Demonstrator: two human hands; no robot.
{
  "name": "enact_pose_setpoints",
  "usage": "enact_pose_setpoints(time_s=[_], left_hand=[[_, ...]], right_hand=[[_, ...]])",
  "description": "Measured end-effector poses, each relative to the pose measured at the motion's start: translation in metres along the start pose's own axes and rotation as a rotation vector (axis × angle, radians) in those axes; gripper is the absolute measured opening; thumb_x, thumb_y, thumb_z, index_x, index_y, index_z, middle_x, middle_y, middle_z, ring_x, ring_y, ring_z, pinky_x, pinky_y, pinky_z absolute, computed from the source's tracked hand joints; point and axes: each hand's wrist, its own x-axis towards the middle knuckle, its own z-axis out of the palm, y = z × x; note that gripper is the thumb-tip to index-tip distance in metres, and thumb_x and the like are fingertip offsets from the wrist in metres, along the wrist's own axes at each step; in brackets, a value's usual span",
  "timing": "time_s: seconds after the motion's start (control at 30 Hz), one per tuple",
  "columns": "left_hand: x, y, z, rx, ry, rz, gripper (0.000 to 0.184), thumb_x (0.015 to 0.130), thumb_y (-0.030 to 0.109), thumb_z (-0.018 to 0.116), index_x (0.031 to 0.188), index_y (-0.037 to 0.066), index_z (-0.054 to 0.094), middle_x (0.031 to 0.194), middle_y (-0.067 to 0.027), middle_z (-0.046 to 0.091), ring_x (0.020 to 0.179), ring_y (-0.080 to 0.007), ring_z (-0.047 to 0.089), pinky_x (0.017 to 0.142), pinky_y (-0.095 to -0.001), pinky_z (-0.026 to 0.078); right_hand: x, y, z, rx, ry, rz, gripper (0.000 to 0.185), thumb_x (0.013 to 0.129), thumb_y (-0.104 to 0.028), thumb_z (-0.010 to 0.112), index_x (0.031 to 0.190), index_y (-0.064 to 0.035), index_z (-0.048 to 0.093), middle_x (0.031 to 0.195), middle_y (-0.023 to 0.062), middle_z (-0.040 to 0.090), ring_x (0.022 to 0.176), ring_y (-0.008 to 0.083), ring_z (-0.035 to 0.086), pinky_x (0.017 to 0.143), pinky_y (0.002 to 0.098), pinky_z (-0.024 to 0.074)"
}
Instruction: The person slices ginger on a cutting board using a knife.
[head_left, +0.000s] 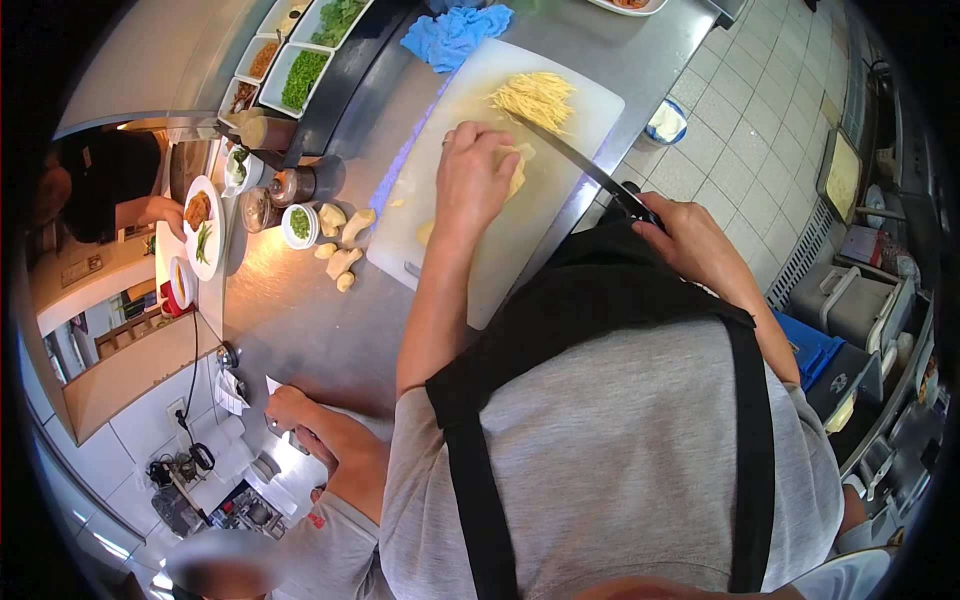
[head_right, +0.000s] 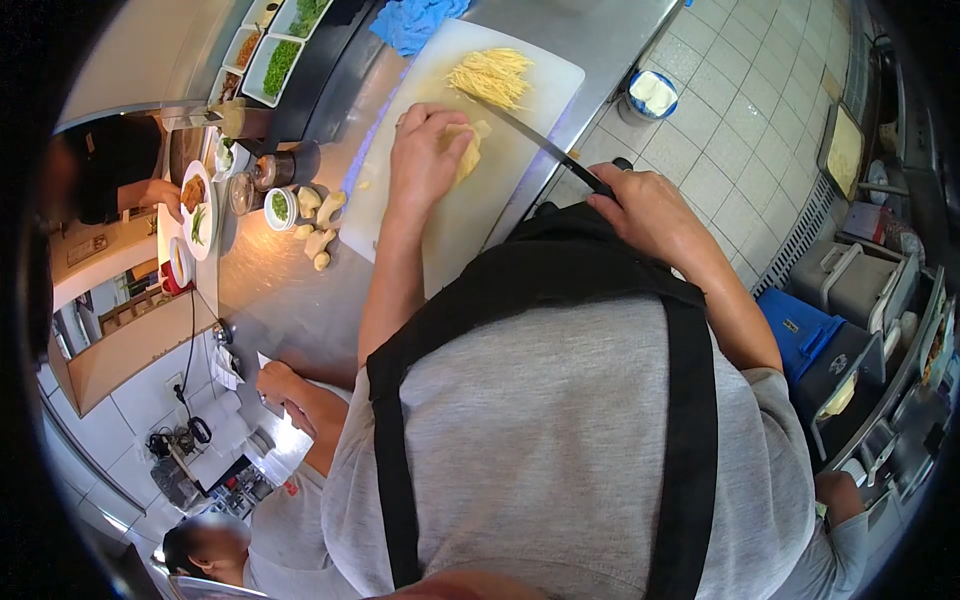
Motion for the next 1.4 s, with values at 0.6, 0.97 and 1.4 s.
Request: enact_pose_setpoints(time_s=[0.6, 0.97, 1.4], left_hand=[[0.015, -0.026, -0.032, -0.949, -0.294, -0.307, 0.008, 0.09, 0.007, 0.065, 0.097, 0.002, 0.067, 0.09, 0.0009, 0.064, 0.079, -0.0078, 0.057, 0.072, -0.0235, 0.047], [-0.019, -0.035, -0.037, -0.341, -0.496, -0.156, 0.013, 0.082, 0.002, 0.067, 0.095, 0.001, 0.066, 0.088, -0.0104, 0.064, 0.077, -0.0217, 0.062, 0.071, -0.0314, 0.048], [-0.033, 0.005, -0.001, 0.087, -0.029, -0.12, 0.068, 0.068, 0.027, 0.084, 0.125, 0.002, 0.056, 0.12, -0.0153, 0.053, 0.112, -0.035, 0.049, 0.097, -0.0451, 0.041]], right_hand=[[-0.004, 0.006, 0.0, -0.008, 0.02, 0.002, 0.031, 0.091, -0.021, 0.063, 0.113, -0.0006, 0.06, 0.085, 0.0253, 0.066, 0.084, 0.043, 0.064, 0.076, 0.0483, 0.0501], [-0.002, 0.004, 0.004, -0.024, -0.011, -0.053, 0.032, 0.091, -0.022, 0.063, 0.114, -0.0012, 0.058, 0.084, 0.0248, 0.066, 0.084, 0.0431, 0.064, 0.075, 0.0485, 0.0501], [-0.001, 0.004, 0.002, -0.039, -0.074, -0.038, 0.031, 0.091, -0.023, 0.062, 0.113, -0.0011, 0.059, 0.085, 0.0256, 0.066, 0.085, 0.0436, 0.064, 0.076, 0.0495, 0.05]])
